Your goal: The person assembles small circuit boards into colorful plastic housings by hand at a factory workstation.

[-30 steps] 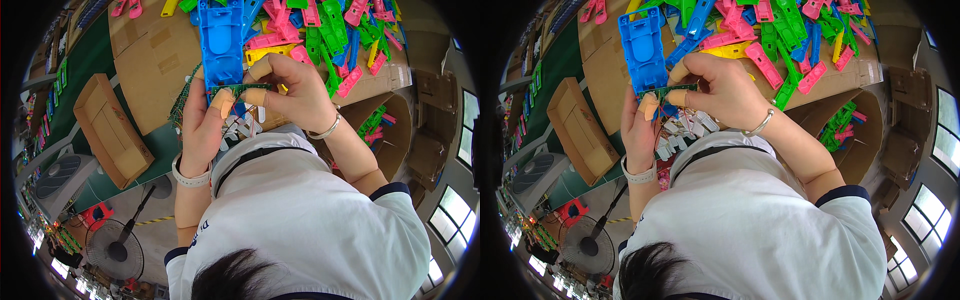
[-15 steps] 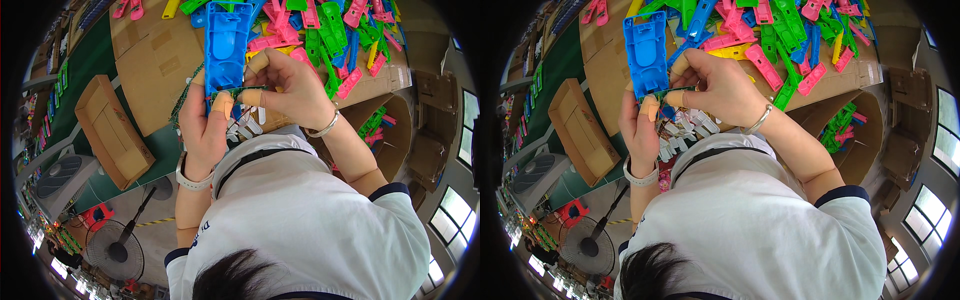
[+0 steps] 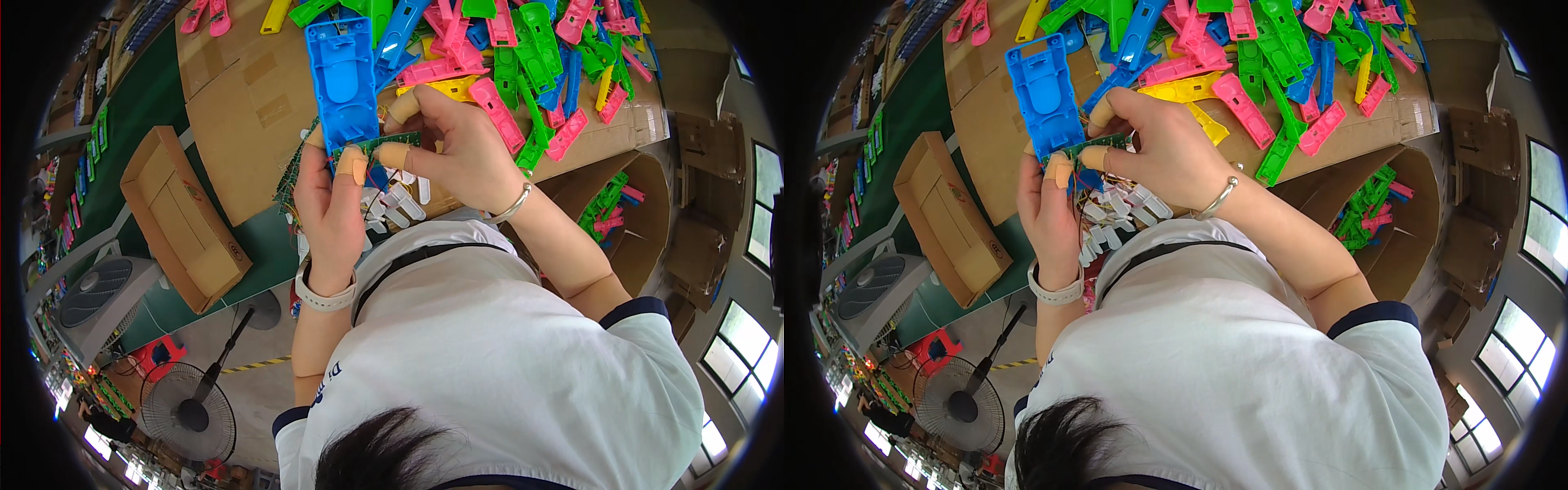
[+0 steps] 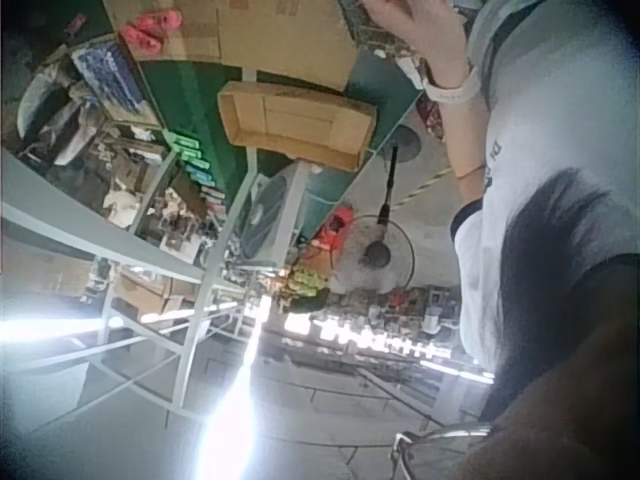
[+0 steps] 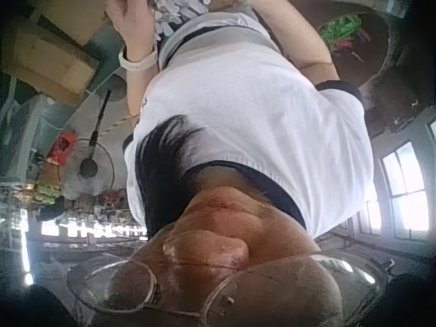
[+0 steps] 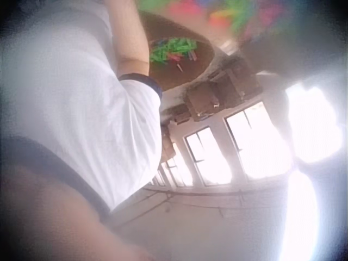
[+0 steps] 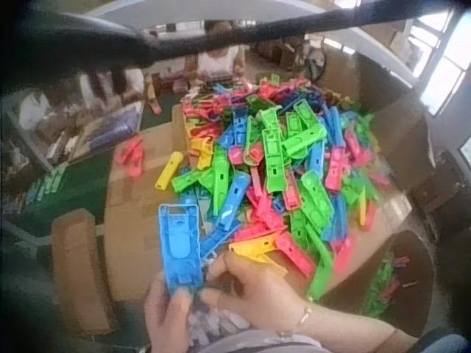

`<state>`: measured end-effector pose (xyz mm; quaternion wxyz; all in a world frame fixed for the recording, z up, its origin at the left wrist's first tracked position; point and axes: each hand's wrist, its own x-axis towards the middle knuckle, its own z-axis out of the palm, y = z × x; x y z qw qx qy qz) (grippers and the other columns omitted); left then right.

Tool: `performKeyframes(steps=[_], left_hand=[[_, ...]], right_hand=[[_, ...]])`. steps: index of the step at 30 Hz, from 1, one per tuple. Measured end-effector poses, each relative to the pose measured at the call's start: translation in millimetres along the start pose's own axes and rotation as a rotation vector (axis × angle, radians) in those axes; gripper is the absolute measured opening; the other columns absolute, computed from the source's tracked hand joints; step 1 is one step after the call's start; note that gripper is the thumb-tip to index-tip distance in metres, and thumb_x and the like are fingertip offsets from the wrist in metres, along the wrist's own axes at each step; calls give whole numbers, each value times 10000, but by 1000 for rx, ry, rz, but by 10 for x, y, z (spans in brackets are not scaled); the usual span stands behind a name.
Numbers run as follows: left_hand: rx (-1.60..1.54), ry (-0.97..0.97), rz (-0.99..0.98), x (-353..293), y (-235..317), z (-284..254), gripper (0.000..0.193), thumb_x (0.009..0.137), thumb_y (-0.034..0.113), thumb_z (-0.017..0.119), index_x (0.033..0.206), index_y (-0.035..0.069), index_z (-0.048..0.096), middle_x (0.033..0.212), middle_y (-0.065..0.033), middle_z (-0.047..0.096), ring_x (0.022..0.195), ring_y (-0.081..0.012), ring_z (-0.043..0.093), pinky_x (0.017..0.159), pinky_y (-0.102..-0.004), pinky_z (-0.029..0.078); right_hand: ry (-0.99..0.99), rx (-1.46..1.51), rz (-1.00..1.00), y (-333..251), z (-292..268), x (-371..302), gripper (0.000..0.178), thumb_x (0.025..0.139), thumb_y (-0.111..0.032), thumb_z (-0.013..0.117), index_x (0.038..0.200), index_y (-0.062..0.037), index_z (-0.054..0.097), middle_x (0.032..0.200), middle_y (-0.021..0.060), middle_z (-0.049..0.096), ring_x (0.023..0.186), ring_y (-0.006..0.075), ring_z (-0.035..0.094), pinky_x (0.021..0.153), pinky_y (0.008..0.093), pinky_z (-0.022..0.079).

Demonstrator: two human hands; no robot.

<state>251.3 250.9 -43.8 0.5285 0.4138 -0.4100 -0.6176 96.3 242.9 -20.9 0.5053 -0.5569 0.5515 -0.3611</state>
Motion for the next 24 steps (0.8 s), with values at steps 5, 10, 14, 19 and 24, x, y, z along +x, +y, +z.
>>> performKeyframes(steps=[5, 10, 14, 19, 24], left_hand=[[87, -25, -19, -31, 17, -30, 327, 854, 24, 489, 1178, -16, 464, 989, -39, 561, 830, -59, 506, 717, -202, 430], [40, 47, 16, -45, -56, -50, 299, 841, 5, 502, 1138, -18, 493, 967, -31, 562, 791, -45, 496, 678, -185, 428], [161, 50, 36, -15, 19, -59, 249, 829, -6, 517, 1078, -15, 528, 886, -9, 562, 718, -32, 484, 609, -174, 419], [214, 55, 54, 24, 4, -66, 219, 825, 1, 528, 1043, -12, 546, 827, 4, 558, 680, -27, 478, 575, -171, 405], [367, 105, 146, 43, -132, -113, 231, 811, 30, 555, 1038, -12, 550, 801, -8, 572, 649, -45, 484, 574, -196, 414]], right_hand=[[-38, 98, 0, 64, 30, -10, 238, 750, -127, 699, 912, -27, 556, 835, 24, 604, 701, 77, 539, 605, 219, 437], [-47, -54, -25, 19, 66, -25, 217, 776, -99, 689, 924, -27, 546, 860, -4, 582, 730, 43, 524, 625, 191, 431], [-68, 29, -34, 76, 78, 39, 214, 780, -95, 688, 929, -26, 549, 871, -4, 582, 751, 48, 534, 627, 193, 437], [-62, 151, 1, 200, 78, 117, 252, 724, -158, 728, 880, -25, 583, 804, 50, 629, 718, 117, 594, 652, 244, 484], [1, 74, -45, 234, 186, 86, 226, 735, -152, 708, 872, -26, 579, 801, 81, 627, 704, 161, 596, 633, 275, 478]])
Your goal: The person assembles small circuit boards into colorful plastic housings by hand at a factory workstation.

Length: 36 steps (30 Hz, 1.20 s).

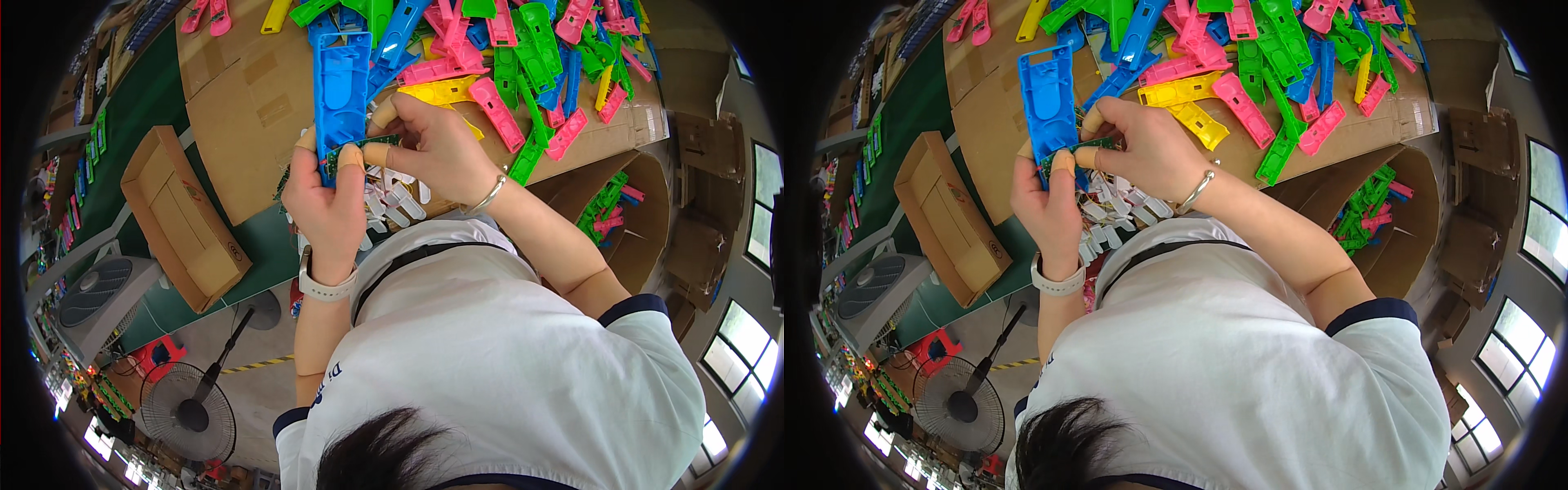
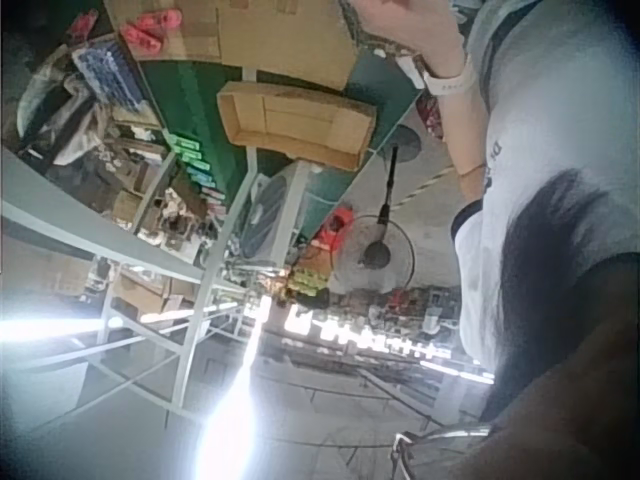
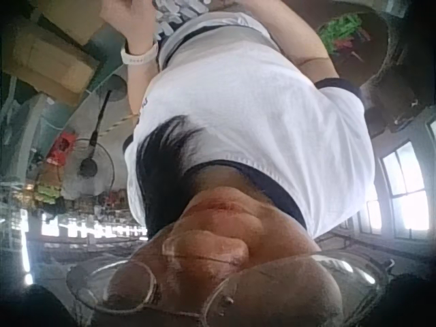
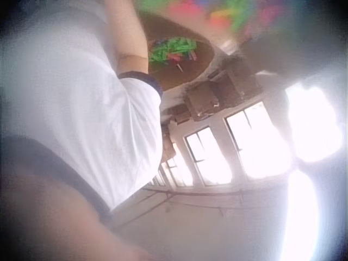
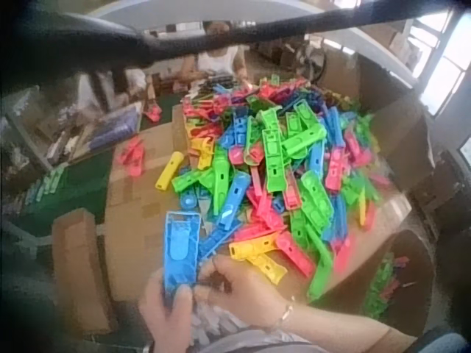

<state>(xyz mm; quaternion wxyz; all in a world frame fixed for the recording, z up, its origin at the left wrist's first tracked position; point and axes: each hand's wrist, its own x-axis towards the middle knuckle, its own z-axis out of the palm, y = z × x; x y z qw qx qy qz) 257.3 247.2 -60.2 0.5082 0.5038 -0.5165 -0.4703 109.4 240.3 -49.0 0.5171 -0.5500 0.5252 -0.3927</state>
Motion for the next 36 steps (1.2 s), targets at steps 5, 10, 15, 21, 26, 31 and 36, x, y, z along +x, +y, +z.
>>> performKeyframes(steps=[5, 10, 15, 21, 26, 31, 36], left_hand=[[183, 53, 52, 57, -116, 86, 290, 803, 62, 572, 1076, -15, 513, 790, -64, 591, 627, -109, 514, 588, -261, 440], [449, 59, 178, 144, -204, 113, 316, 832, 90, 569, 1113, -15, 469, 908, -101, 595, 701, -165, 563, 629, -281, 449], [-471, -18, -396, 303, -247, -36, 314, 900, 177, 481, 1165, 9, 466, 1016, -125, 591, 832, -215, 586, 725, -330, 482], [-911, -119, -532, 314, -162, -86, 366, 923, 243, 379, 1178, -12, 445, 1156, -164, 526, 1007, -273, 545, 887, -422, 444], [-903, -26, -476, 445, -182, -38, 341, 911, 204, 409, 1175, -10, 442, 1125, -152, 530, 1015, -278, 536, 920, -421, 416], [-595, 140, -276, 512, -256, -71, 325, 900, 166, 432, 1178, -1, 429, 1084, -131, 534, 1012, -247, 534, 907, -394, 412], [-393, -47, -272, 460, -314, -181, 350, 895, 176, 438, 1201, 9, 419, 1080, -112, 547, 965, -201, 556, 860, -331, 428]], right_hand=[[101, -300, -105, -20, 8, 28, 212, 738, -146, 688, 847, -18, 559, 780, 112, 602, 708, 230, 601, 630, 312, 476], [164, -437, -262, 162, -11, 30, 217, 747, -150, 677, 864, -23, 546, 811, 122, 583, 727, 259, 606, 632, 348, 478], [268, -508, 26, 698, -384, 168, 249, 776, -175, 653, 960, -44, 548, 922, 129, 582, 825, 264, 590, 699, 357, 479], [84, -96, -43, 735, -248, 82, 487, 798, -278, 643, 1211, -67, 493, 1196, 126, 499, 1138, 269, 447, 928, 347, 378], [-212, 231, 56, 826, 133, -65, 468, 804, -258, 643, 1202, -59, 499, 1064, 110, 595, 903, 162, 565, 800, 306, 450], [-82, 56, 142, 271, 10, -258, 321, 789, -187, 657, 1052, -43, 541, 814, 37, 623, 733, 80, 543, 651, 261, 457], [137, 108, -42, -243, -192, -120, 302, 770, -161, 675, 1025, -61, 549, 809, 46, 623, 723, 96, 565, 627, 243, 462]])
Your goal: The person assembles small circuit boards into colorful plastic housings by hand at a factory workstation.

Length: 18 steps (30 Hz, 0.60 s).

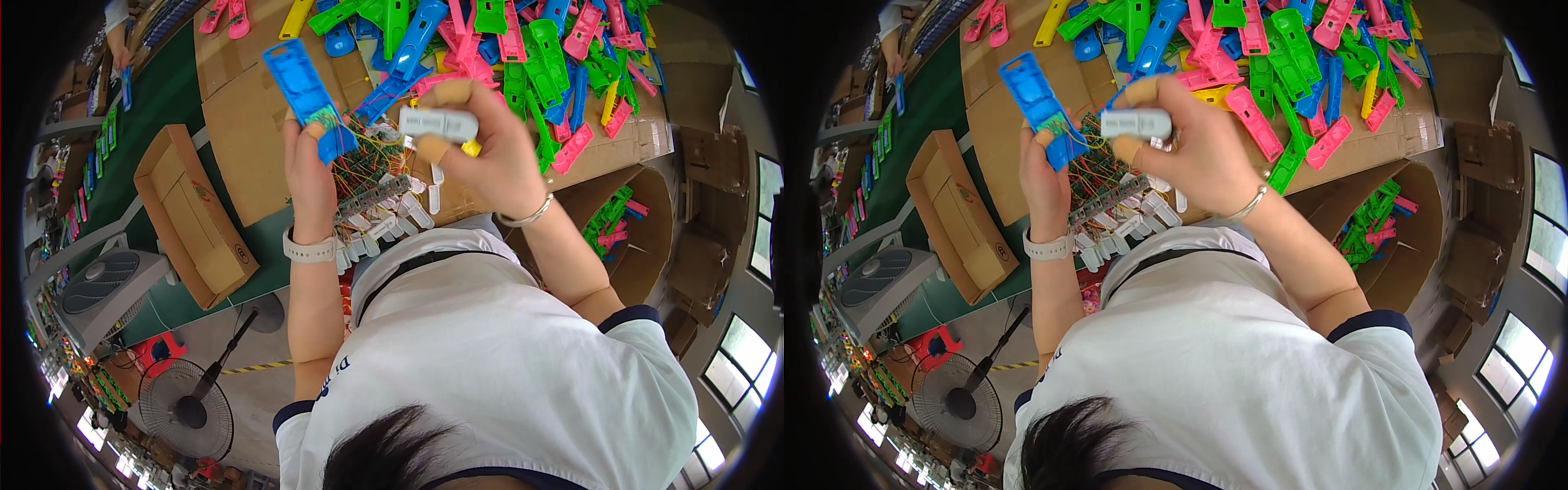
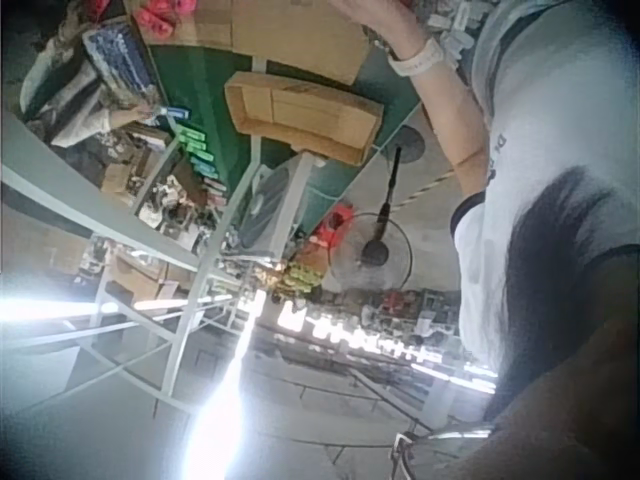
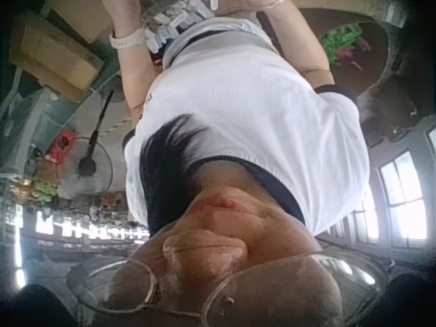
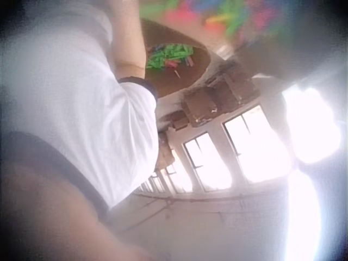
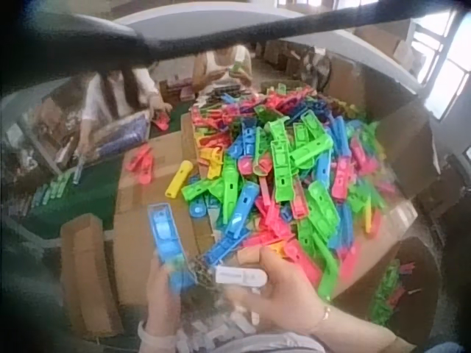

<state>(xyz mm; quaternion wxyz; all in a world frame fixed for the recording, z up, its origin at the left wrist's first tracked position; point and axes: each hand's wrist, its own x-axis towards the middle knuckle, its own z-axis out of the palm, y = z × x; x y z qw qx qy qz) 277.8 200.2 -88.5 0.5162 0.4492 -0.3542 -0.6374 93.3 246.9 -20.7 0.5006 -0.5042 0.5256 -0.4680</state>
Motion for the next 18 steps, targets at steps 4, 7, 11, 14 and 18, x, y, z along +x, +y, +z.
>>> performKeyframes(steps=[4, 7, 11, 14, 18], left_hand=[[190, -130, -2, -134, -56, -27, 364, 888, 158, 431, 1220, 10, 413, 1075, -102, 556, 936, -185, 565, 839, -315, 437], [199, -174, -68, -320, -28, 93, 378, 879, 138, 421, 1234, 10, 410, 1078, -97, 558, 929, -169, 565, 825, -298, 442], [221, -203, -79, -413, -49, 125, 412, 875, 120, 415, 1272, 8, 395, 1090, -89, 551, 920, -140, 550, 812, -269, 440], [247, -180, -78, -492, -53, 142, 445, 877, 114, 411, 1307, 11, 363, 1099, -85, 543, 917, -136, 546, 810, -265, 439], [283, -181, -38, -558, -74, 151, 477, 869, 71, 408, 1335, 11, 333, 1085, -66, 538, 867, -104, 512, 771, -234, 422]], right_hand=[[155, -487, -465, -48, -197, 308, 304, 746, -124, 680, 1019, -60, 561, 851, 70, 622, 716, 197, 586, 612, 292, 472], [169, -753, -751, -20, -227, 449, 269, 751, -101, 654, 1007, -66, 578, 855, 76, 607, 699, 253, 563, 591, 318, 461], [75, -433, -409, -5, -96, 433, 203, 819, -90, 588, 1021, -64, 579, 837, 49, 602, 711, 145, 563, 620, 273, 446], [-108, -16, -136, 40, -107, 491, 217, 875, -114, 533, 1081, -48, 552, 877, 41, 603, 730, 91, 562, 655, 237, 433], [-299, 93, 75, -17, -106, 541, 354, 897, -211, 527, 1208, -55, 465, 771, 34, 610, 634, 37, 514, 590, 184, 389]])
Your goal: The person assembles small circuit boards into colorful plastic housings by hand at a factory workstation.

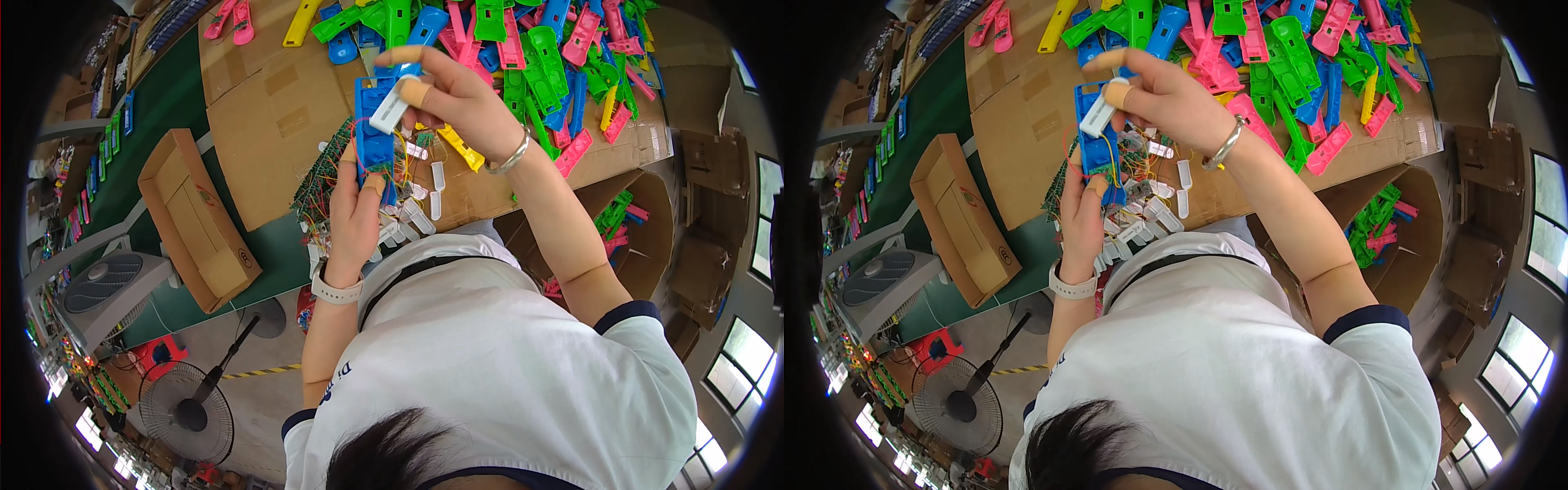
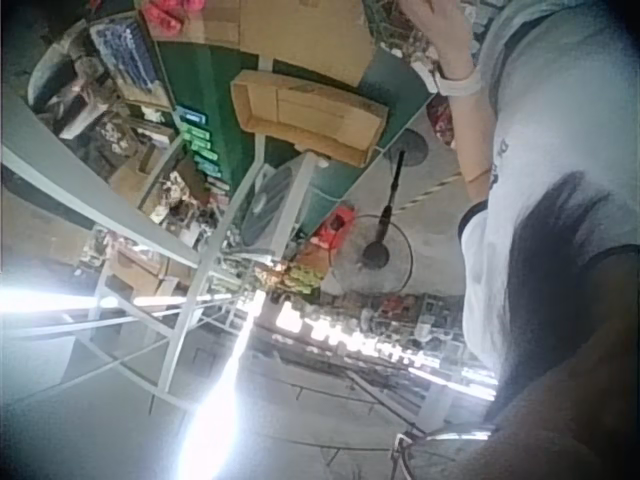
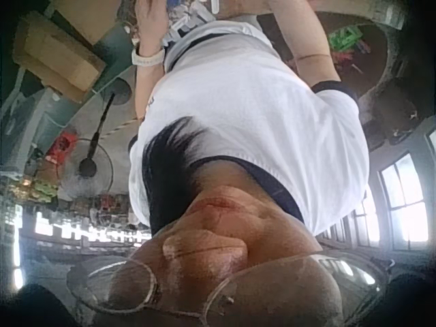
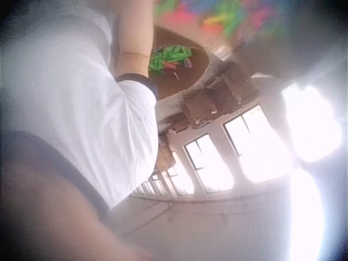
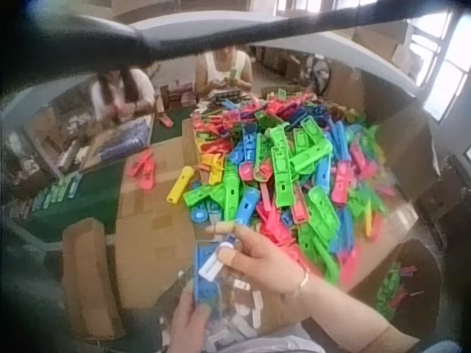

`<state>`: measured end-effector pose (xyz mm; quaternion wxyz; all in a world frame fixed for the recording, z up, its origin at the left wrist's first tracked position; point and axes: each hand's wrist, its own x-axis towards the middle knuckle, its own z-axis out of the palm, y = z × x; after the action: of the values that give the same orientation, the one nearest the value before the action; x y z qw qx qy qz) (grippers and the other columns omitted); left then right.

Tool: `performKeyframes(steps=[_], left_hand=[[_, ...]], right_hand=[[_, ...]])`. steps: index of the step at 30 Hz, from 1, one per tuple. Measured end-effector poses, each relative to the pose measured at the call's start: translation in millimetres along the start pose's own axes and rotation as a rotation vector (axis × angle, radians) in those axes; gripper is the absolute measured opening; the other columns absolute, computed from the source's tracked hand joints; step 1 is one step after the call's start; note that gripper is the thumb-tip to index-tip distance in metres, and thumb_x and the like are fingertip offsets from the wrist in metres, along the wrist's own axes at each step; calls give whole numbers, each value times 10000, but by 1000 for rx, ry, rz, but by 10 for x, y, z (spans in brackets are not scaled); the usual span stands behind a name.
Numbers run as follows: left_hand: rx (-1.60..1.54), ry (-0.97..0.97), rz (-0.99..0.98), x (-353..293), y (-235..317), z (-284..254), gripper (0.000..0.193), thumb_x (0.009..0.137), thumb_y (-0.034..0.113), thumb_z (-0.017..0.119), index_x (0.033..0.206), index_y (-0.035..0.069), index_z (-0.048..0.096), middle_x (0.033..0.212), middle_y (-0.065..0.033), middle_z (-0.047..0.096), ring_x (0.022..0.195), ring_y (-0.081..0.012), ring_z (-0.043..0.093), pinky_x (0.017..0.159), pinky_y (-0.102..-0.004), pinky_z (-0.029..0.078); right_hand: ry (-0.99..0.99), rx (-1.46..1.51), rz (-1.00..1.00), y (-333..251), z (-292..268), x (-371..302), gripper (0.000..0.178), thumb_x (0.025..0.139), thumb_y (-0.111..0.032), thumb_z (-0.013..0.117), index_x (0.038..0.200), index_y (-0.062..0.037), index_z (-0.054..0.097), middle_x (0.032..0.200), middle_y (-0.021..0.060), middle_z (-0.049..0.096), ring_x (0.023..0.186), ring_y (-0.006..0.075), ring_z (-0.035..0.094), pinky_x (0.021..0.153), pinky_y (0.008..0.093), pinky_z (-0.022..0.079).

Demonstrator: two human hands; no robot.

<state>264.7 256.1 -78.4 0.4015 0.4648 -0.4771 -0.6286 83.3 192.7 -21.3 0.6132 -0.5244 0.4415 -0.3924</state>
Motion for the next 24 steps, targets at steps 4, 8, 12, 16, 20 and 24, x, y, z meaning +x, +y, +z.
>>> performKeyframes(steps=[4, 8, 12, 16, 20, 24], left_hand=[[117, 2, 105, -31, 56, 31, 469, 852, 49, 428, 1312, -10, 357, 1027, -64, 556, 801, -90, 490, 713, -223, 415], [194, 42, 129, -62, 22, 46, 458, 850, 55, 432, 1296, -26, 367, 1000, -84, 564, 777, -112, 495, 694, -239, 422], [279, 31, 186, -64, -16, 72, 457, 849, 54, 427, 1295, -27, 364, 958, -84, 562, 731, -121, 487, 657, -249, 423], [-22, 66, -7, -80, -17, 107, 460, 854, 59, 420, 1305, -10, 360, 930, -53, 551, 704, -94, 470, 615, -233, 408], [-22, 35, -18, -101, -20, 117, 465, 859, 63, 410, 1316, 2, 352, 916, -31, 540, 692, -72, 450, 596, -223, 395], [-33, 8, -15, -111, 23, 147, 443, 886, 80, 395, 1320, 4, 345, 971, -44, 546, 766, -80, 497, 665, -225, 421]], right_hand=[[40, 35, 149, 91, -24, 36, 350, 873, -225, 577, 1178, -79, 489, 687, 20, 602, 556, 17, 461, 516, 165, 353], [209, -68, 66, 203, -29, 49, 294, 849, -224, 616, 1086, -57, 572, 710, 32, 612, 584, 49, 493, 559, 189, 409], [298, -355, -61, 312, -9, 39, 301, 830, -201, 631, 1078, -35, 591, 760, 42, 601, 631, 88, 524, 600, 234, 445], [349, -732, -345, 292, 219, -75, 378, 791, -197, 656, 1134, -60, 577, 778, 65, 536, 655, 161, 534, 615, 287, 457], [417, -1078, -565, 304, 169, -54, 345, 755, -195, 674, 1078, -89, 613, 734, 69, 520, 648, 208, 531, 582, 312, 455], [494, -1193, -792, 340, 39, -28, 300, 713, -181, 691, 989, -92, 616, 718, 28, 552, 638, 196, 548, 536, 308, 449]])
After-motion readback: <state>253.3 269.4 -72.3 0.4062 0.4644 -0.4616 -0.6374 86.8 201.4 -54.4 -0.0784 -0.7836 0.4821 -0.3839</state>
